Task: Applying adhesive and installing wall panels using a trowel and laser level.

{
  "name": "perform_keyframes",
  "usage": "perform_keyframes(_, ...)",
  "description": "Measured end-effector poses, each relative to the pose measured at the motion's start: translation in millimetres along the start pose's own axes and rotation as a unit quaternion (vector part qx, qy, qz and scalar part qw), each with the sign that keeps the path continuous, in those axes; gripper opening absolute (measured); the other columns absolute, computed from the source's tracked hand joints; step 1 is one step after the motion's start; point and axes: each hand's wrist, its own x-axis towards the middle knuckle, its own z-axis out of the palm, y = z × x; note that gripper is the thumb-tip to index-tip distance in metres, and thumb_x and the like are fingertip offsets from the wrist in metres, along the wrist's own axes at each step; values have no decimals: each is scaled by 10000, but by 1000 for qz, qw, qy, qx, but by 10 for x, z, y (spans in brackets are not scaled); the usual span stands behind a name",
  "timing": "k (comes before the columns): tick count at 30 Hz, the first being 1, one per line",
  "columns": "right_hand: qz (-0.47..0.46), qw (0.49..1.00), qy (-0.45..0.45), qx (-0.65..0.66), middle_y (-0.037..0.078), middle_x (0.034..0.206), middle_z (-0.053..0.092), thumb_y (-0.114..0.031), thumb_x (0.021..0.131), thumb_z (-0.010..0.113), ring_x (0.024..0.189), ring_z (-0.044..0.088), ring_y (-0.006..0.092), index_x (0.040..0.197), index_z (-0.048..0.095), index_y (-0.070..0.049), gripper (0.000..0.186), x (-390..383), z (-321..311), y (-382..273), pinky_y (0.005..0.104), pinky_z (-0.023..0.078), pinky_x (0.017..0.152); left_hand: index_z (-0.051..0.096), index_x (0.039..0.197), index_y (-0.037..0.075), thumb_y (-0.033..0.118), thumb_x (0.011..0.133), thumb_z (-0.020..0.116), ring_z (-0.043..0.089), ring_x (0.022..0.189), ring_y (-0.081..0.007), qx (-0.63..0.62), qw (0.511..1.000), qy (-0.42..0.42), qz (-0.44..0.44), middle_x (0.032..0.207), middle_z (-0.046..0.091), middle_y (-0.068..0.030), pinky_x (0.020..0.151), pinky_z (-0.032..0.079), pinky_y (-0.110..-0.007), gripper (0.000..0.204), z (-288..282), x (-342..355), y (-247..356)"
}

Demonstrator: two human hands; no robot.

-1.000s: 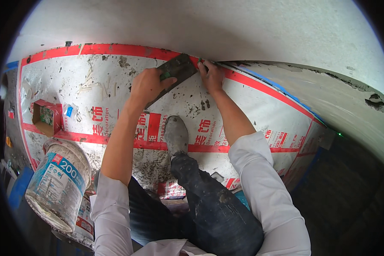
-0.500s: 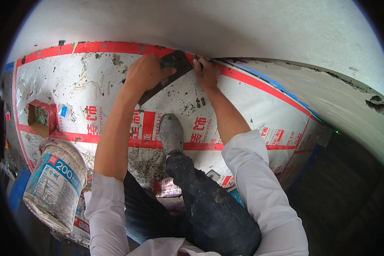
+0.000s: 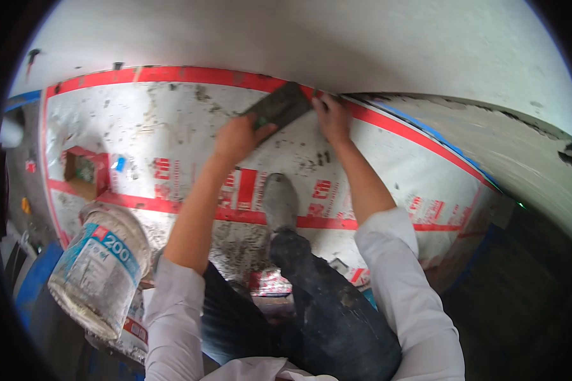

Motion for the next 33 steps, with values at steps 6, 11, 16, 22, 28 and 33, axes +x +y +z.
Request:
perform_keyframes(6, 100, 990, 55, 88, 249, 824, 679, -334, 1100, 687, 782, 673, 440, 983, 677, 14, 367, -447, -195, -373, 479, 526, 747, 685, 1077, 32, 662, 1033, 657, 753, 1007, -496, -138, 989, 3, -57, 966, 772, -299, 870, 592, -599, 632, 527, -264, 398)
perform_keyframes(11, 142, 987, 39, 67, 255, 830, 677, -327, 1101, 683, 756, 650, 429, 955, 669, 23, 380, -745, -247, -380, 478, 517, 761, 680, 1091, 41, 615, 1048, 658, 761, 964, -487, -90, 995, 23, -40, 929, 776, -270, 831, 605, -584, 576, 424, -282, 310)
perform_keyframes(16, 167, 980, 8, 104, 255, 844, 690, -338, 1094, 694, 753, 634, 417, 940, 669, 23, 393, -858, -319, -395, 462, 516, 776, 710, 1063, 62, 601, 1038, 673, 765, 924, -473, -32, 997, 7, 67, 898, 779, -239, 798, 607, -580, 541, -77, -92, -194)
perform_keyframes(22, 143, 986, 71, 47, 252, 835, 695, -314, 1082, 715, 749, 650, 406, 922, 658, 40, 392, -1124, -272, -138, 457, 524, 765, 726, 1055, 18, 602, 1042, 674, 729, 970, -523, -79, 996, 29, 2, 943, 755, -309, 827, 562, -615, 586, 527, -471, 208)
perform_keyframes(28, 123, 987, 50, 96, 247, 774, 665, -300, 1084, 721, 697, 644, 416, 883, 637, 32, 398, -1079, -301, -464, 457, 506, 712, 684, 1046, -6, 564, 1066, 669, 700, 957, -570, -108, 992, 60, 3, 931, 738, -330, 801, 547, -624, 570, 370, -537, 136)
perform_keyframes(33, 184, 972, 29, 141, 214, 732, 648, -286, 1084, 724, 648, 621, 388, 885, 634, 19, 375, -1220, -318, -524, 433, 500, 677, 664, 1005, -16, 543, 1102, 647, 707, 662, -346, -246, 963, 99, -57, 755, 689, -203, 641, 537, -456, 568, 522, -469, 203)
